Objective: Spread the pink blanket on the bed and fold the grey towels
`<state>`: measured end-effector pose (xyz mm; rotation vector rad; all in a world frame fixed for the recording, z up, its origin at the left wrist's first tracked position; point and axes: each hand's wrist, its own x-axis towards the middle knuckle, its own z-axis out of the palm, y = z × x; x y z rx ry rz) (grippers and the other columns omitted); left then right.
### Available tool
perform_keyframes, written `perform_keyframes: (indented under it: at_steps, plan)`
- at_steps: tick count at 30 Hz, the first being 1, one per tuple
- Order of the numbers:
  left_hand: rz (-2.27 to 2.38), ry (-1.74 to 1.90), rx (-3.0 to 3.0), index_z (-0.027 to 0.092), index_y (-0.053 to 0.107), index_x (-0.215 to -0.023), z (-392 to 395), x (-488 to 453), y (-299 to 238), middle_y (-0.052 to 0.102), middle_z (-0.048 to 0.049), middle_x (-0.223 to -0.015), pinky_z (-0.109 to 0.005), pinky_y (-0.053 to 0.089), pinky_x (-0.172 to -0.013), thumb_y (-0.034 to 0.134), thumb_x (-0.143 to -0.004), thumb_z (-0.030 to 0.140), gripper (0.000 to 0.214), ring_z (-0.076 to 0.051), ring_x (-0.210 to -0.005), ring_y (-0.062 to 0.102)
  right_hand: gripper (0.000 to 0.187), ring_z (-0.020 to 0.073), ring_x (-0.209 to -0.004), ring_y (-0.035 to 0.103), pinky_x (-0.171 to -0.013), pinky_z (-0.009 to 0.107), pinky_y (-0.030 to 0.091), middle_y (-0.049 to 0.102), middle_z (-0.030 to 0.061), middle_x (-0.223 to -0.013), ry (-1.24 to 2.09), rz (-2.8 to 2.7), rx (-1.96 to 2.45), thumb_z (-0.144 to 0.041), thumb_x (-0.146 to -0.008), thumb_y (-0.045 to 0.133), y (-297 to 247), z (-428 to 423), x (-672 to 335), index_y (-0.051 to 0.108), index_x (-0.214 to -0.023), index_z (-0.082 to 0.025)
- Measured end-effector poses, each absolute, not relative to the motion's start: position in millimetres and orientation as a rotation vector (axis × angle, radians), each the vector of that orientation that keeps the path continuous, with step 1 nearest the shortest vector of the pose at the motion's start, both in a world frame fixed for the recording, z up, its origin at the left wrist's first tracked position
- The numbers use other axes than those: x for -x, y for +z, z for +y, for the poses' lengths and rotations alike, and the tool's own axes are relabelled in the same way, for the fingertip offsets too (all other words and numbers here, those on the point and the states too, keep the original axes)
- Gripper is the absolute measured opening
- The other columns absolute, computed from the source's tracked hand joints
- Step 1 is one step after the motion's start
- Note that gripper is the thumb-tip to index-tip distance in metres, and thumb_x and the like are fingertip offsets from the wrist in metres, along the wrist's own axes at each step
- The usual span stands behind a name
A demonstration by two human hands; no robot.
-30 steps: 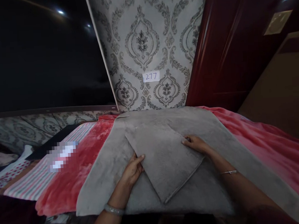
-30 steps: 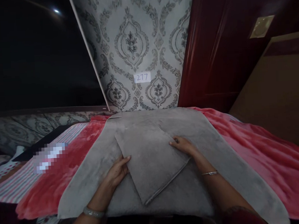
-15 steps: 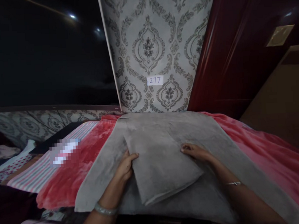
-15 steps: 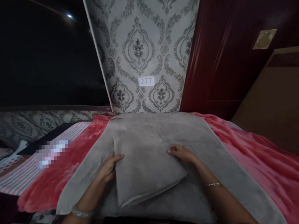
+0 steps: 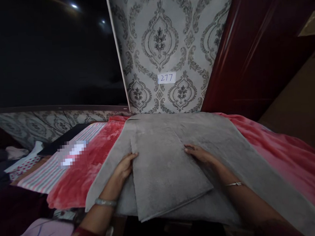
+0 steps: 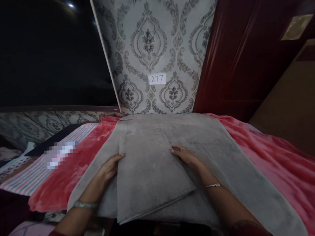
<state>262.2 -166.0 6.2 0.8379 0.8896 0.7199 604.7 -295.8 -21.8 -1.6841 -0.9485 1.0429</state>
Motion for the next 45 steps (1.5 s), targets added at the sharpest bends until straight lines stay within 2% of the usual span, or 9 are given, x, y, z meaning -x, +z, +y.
perform_keyframes:
  at_steps: [7,15,18,21,24,27,31,38,45]
  plan:
    - [1.002,0.850,-0.885,0.013,0.067,-0.104,-137.4,-286.0,7.4,0.077,-0.0092,-0.083,-0.037,0.062,-0.077,0.072,-0.069,0.007,0.036,-0.025,-0.079,0.075,0.076,0.0240,-0.115,0.063,-0.101,0.038,0.051,0.062,0.0085,-0.135,1.065,-0.865,1.563,-0.036,-0.076,0.069,-12.6,-285.8,-578.7,0.049,-0.147,-0.019]
    - [1.053,0.957,-1.235,0.017,0.056,-0.137,-89.4,-289.4,36.9,0.073,-0.0130,-0.115,-0.039,0.058,-0.088,0.080,-0.064,0.018,0.076,-0.027,-0.099,0.071,0.082,0.0236,-0.098,0.065,-0.090,0.038,0.054,0.066,0.0082,-0.119,0.903,-0.960,1.577,-0.046,-0.083,0.060,6.3,-288.7,-559.3,0.034,-0.157,-0.021]
    - [1.199,0.937,-1.533,0.017,0.052,-0.142,-78.3,-294.2,39.9,0.066,-0.0164,-0.131,-0.044,0.049,-0.106,0.078,-0.064,0.018,0.082,-0.033,-0.123,0.062,0.078,0.0237,-0.106,0.064,-0.095,0.040,0.053,0.065,0.0085,-0.124,0.832,-1.052,1.683,-0.042,-0.084,0.056,-12.8,-287.7,-558.6,0.035,-0.156,-0.020]
    - [1.206,0.846,-2.037,0.015,0.053,-0.144,-85.9,-299.2,27.9,0.048,-0.0193,-0.153,-0.048,0.027,-0.122,0.074,-0.072,0.022,0.075,-0.036,-0.146,0.037,0.067,0.0254,-0.113,0.062,-0.102,0.043,0.050,0.064,0.0112,-0.128,0.637,-1.251,1.818,-0.038,-0.084,0.053,-29.0,-282.5,-572.1,0.049,-0.147,-0.016]
    - [1.093,0.539,-2.517,0.020,0.052,-0.146,-104.3,-302.9,7.3,0.035,-0.0147,-0.163,-0.060,0.015,-0.123,0.062,-0.087,0.033,0.061,-0.037,-0.153,0.023,0.062,0.0297,-0.125,0.055,-0.112,0.048,0.040,0.060,0.0156,-0.136,0.410,-1.344,1.897,-0.041,-0.088,0.049,-24.5,-265.6,-591.8,0.053,-0.143,-0.013]
    - [1.083,0.419,-2.658,0.025,0.046,-0.151,-118.7,-305.0,-9.5,0.031,-0.0107,-0.165,-0.063,0.017,-0.121,0.049,-0.096,0.037,0.057,-0.034,-0.155,0.019,0.072,0.0302,-0.146,0.034,-0.123,0.046,0.024,0.040,0.0182,-0.156,0.193,-1.500,1.892,-0.047,-0.093,0.044,-7.3,-233.7,-599.0,0.041,-0.153,-0.007]
    - [1.102,0.422,-2.675,0.024,0.042,-0.154,-122.6,-304.4,-15.4,0.029,-0.0104,-0.165,-0.061,0.020,-0.121,0.046,-0.098,0.038,0.058,-0.033,-0.155,0.019,0.077,0.0297,-0.154,0.014,-0.126,0.047,0.014,0.020,0.0170,-0.165,0.107,-1.825,1.970,-0.052,-0.100,0.034,-1.4,-189.0,-584.7,0.024,-0.160,-0.005]
    - [1.102,0.413,-2.650,0.027,0.043,-0.154,-121.4,-302.0,-12.1,0.030,-0.0092,-0.165,-0.060,0.020,-0.121,0.045,-0.098,0.039,0.057,-0.033,-0.155,0.020,0.068,0.0263,-0.154,0.014,-0.125,0.051,0.014,0.017,0.0111,-0.166,0.241,-2.001,2.001,-0.052,-0.103,0.027,-28.3,-169.4,-572.6,0.027,-0.161,-0.017]
    - [1.074,0.509,-2.586,0.025,0.050,-0.149,-118.7,-299.6,-14.3,0.036,-0.0106,-0.163,-0.059,0.023,-0.121,0.049,-0.096,0.037,0.054,-0.032,-0.153,0.024,0.067,0.0308,-0.154,0.012,-0.123,0.056,0.015,0.015,0.0109,-0.166,0.343,-2.099,1.941,-0.059,-0.103,0.035,-16.5,-190.5,-564.6,0.031,-0.160,-0.024]
